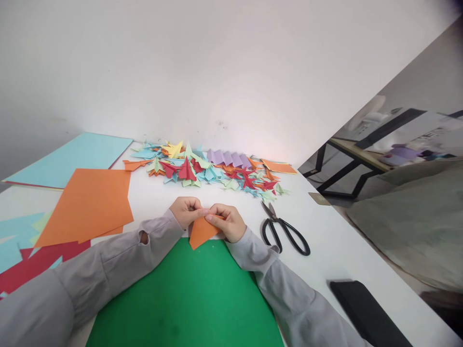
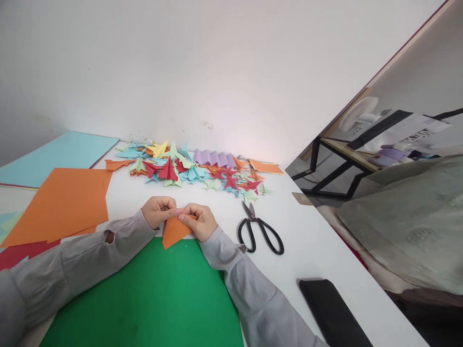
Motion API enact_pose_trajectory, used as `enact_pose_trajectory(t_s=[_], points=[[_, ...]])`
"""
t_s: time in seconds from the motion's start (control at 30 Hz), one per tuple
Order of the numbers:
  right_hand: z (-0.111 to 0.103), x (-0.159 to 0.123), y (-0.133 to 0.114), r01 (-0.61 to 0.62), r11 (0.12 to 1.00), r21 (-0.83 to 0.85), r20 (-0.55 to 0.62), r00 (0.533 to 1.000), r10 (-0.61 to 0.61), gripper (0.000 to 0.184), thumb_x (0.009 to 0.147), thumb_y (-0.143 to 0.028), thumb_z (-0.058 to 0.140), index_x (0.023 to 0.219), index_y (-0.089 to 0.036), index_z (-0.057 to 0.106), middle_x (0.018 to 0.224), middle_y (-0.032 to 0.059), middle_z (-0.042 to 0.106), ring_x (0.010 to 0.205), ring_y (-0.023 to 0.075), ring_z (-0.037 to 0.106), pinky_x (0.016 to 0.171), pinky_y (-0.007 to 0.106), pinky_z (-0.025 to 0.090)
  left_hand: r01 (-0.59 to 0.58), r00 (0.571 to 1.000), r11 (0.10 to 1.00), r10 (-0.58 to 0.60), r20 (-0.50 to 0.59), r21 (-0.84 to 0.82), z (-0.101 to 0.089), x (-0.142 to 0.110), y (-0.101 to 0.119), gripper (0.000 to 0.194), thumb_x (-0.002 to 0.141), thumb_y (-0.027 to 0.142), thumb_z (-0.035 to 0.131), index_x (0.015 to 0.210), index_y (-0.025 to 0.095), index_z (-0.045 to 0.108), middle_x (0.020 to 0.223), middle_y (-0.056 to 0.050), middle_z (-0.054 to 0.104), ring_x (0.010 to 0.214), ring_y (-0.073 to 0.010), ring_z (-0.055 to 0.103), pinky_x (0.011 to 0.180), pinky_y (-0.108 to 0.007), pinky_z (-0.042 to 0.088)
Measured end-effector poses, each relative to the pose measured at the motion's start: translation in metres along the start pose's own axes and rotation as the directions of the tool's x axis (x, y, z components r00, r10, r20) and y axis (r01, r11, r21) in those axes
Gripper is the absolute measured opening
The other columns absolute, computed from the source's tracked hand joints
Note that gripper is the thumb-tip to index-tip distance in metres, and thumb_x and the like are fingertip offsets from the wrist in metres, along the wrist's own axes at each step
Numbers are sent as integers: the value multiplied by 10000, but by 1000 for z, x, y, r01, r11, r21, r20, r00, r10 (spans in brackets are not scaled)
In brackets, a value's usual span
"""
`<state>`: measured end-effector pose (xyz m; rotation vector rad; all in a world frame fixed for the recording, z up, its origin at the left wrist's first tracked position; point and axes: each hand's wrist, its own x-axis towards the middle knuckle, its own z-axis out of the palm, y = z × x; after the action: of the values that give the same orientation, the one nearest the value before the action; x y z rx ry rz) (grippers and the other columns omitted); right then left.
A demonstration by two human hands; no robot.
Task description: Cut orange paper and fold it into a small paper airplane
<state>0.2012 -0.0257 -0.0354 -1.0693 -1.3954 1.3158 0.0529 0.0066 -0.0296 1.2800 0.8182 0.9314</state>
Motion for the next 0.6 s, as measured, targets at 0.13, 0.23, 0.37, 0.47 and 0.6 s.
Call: enact_pose_trajectory(t_s=[0.13,0.23,0.37,0.47,0.6], points=[[1,0,-3,-19,1000,-23,-8,1000,19,341,570,-451,706,571,-153,541,500,-44,480,466,72,375,463,214,273,-1,1000,1000,1,-2,7,1,1,1,408,454,418,767,469,129,479,410,61,449,399,-30,347,379,-165,245],[1,1,-3,-37,999,-10,-29,999,37,343,567,-459,705,587,-151,555,511,-40,495,469,73,386,472,215,280,32,998,999,-33,-53,-10,3,-2,6,425,455,468,749,488,126,498,410,58,465,392,-32,366,387,-168,272],[0,2,-1,-60,998,26,-17,998,60,345,582,-472,688,592,-155,553,504,-43,485,458,70,378,464,214,265,84,990,995,-90,-109,-52,6,-5,10,434,481,510,722,525,134,511,391,59,472,354,-40,376,354,-171,264],[0,1,0,-45,999,11,-10,999,46,358,602,-477,675,555,-159,518,474,-56,438,440,62,340,447,210,234,70,985,994,-81,-153,-80,7,-5,9,432,483,498,733,524,141,492,382,65,469,343,-37,370,344,-168,257],[1,2,2,-37,999,13,-19,999,37,368,600,-477,682,546,-158,508,470,-58,426,441,62,331,442,208,224,67,975,989,-92,-200,-130,6,-3,10,459,417,484,767,486,140,472,376,69,470,351,-31,371,355,-166,276]])
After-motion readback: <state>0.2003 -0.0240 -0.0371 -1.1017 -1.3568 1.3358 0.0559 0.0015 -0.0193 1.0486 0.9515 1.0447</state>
